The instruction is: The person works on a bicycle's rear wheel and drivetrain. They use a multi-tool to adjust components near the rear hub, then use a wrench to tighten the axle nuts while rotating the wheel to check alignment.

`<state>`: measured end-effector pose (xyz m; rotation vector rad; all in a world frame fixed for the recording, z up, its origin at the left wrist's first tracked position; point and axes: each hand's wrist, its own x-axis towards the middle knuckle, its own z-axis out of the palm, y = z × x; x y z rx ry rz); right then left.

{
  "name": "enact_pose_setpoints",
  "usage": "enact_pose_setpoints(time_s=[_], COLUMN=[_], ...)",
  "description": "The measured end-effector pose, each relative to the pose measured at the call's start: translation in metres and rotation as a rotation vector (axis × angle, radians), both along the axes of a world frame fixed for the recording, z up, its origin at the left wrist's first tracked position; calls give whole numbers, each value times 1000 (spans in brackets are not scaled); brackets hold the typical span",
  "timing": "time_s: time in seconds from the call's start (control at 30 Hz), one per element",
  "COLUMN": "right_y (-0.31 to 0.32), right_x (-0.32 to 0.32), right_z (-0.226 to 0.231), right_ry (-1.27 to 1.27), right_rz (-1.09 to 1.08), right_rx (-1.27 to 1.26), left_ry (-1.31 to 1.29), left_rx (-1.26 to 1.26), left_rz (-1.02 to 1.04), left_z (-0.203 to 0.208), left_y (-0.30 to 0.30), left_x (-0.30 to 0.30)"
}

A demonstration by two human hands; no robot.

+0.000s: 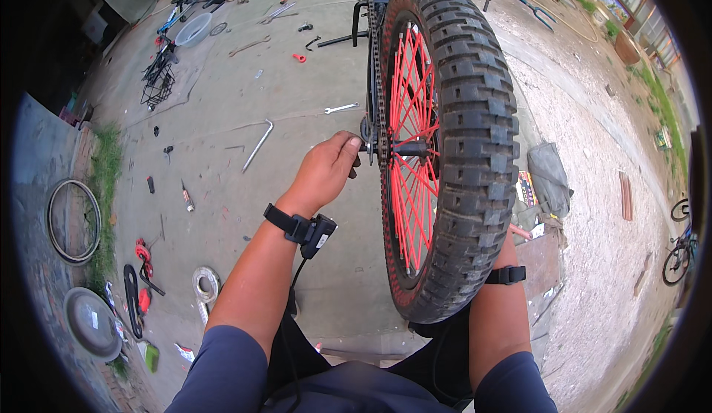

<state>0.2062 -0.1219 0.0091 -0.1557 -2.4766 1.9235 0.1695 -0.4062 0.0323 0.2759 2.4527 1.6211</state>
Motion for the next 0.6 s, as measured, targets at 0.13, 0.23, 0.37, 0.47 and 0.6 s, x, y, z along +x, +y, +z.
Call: enact_pose_setpoints(time_s=[0.13,0.23,0.37,0.47,0.6], right_y=[4,-5,9,10,4], right_x=[-5,-3,-11,-14,-6], right_z=[-9,0,-24,-28,-8], right_ry=[56,-80,-37,-48,-69], right_rz=[-65,-114,-87,-84,-72], right_rx=[-78,-44,-260,-208,34], left_ry=[-102,-112,-88,-25,-69], left_rx=[13,-21,62,102,153], left_rz=[-15,-16,-34,-42,-11], left_z=[5,5,7,0,-1], left_y=[8,7,12,8,5], left_x=[-6,-6,-7,-7,-6])
